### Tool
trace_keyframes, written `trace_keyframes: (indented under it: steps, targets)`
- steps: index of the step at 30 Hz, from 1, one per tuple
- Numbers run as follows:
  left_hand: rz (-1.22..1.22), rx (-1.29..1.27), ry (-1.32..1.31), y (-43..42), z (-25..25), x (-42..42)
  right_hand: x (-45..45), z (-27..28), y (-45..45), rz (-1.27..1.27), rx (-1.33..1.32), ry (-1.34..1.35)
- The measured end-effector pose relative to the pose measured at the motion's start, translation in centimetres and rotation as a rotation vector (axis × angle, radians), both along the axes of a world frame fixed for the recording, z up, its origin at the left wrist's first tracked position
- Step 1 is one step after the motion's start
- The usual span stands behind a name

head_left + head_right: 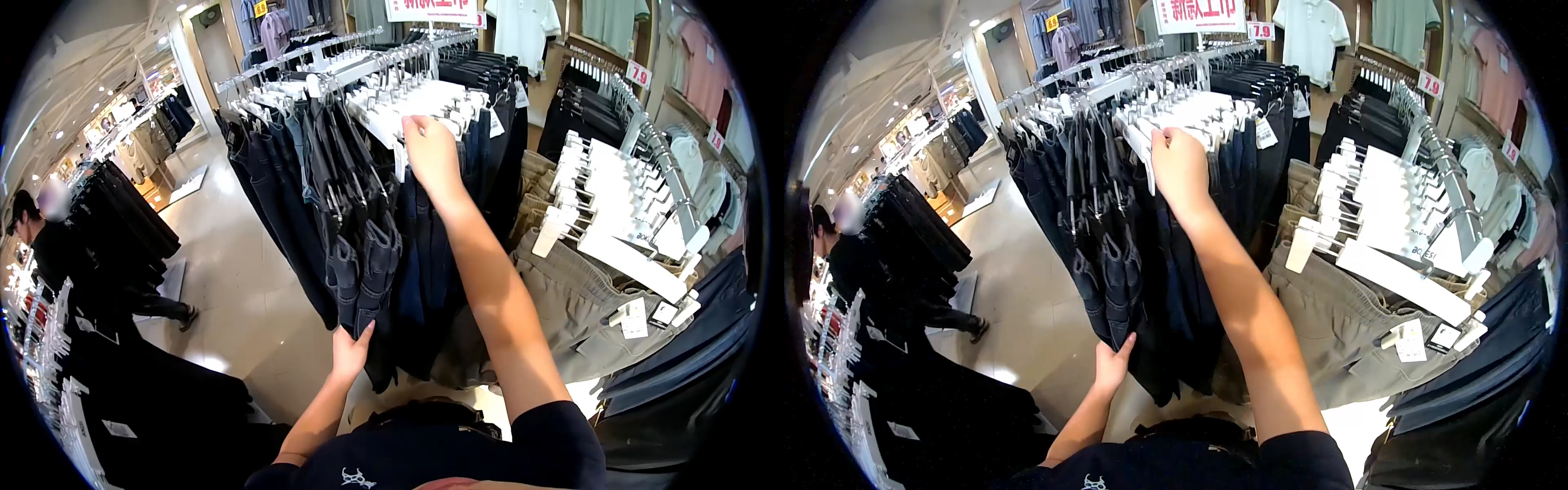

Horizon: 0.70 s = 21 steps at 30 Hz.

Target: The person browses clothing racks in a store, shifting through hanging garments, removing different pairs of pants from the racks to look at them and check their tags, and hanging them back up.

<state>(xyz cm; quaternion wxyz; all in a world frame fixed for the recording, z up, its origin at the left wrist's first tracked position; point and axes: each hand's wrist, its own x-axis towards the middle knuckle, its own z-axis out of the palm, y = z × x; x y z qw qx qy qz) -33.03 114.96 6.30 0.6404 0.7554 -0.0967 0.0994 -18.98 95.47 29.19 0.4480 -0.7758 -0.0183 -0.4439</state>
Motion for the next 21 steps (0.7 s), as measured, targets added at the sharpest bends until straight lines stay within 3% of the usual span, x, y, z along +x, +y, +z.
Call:
trace_keyframes:
  steps: [2,3,6,10,13,14,18,21]
  targets:
    - [-0.044,0.003,0.018,0.2,-0.7,0.4,2.0,1.6,-0.7,-0.147,-0.332,0.260]
    - [-0.041,-0.005,0.025,0.3,-1.1,0.6,1.6,3.8,-0.7,-0.046,-0.395,0.505]
    - [-0.108,-0.006,0.042,0.1,-1.1,1.2,4.3,4.8,0.6,-0.137,-0.539,0.633]
    - [-0.174,0.007,-0.064,0.1,-0.7,1.4,8.4,4.9,0.1,-0.121,-0.606,0.716]
    - [-0.158,0.012,-0.088,0.2,-0.8,1.6,8.5,7.0,-0.5,-0.083,-0.887,0.752]
    - [-0.153,-0.005,-0.102,0.2,-0.4,1.6,9.7,6.2,-0.7,-0.170,-0.978,0.635]
    - [-0.171,0.089,-0.094,0.4,1.0,0.9,8.4,6.0,-0.2,-0.194,-0.970,0.484]
    - [-0.169,0.175,-0.129,0.2,0.9,1.0,7.5,7.5,-0.5,-0.100,-0.847,0.636]
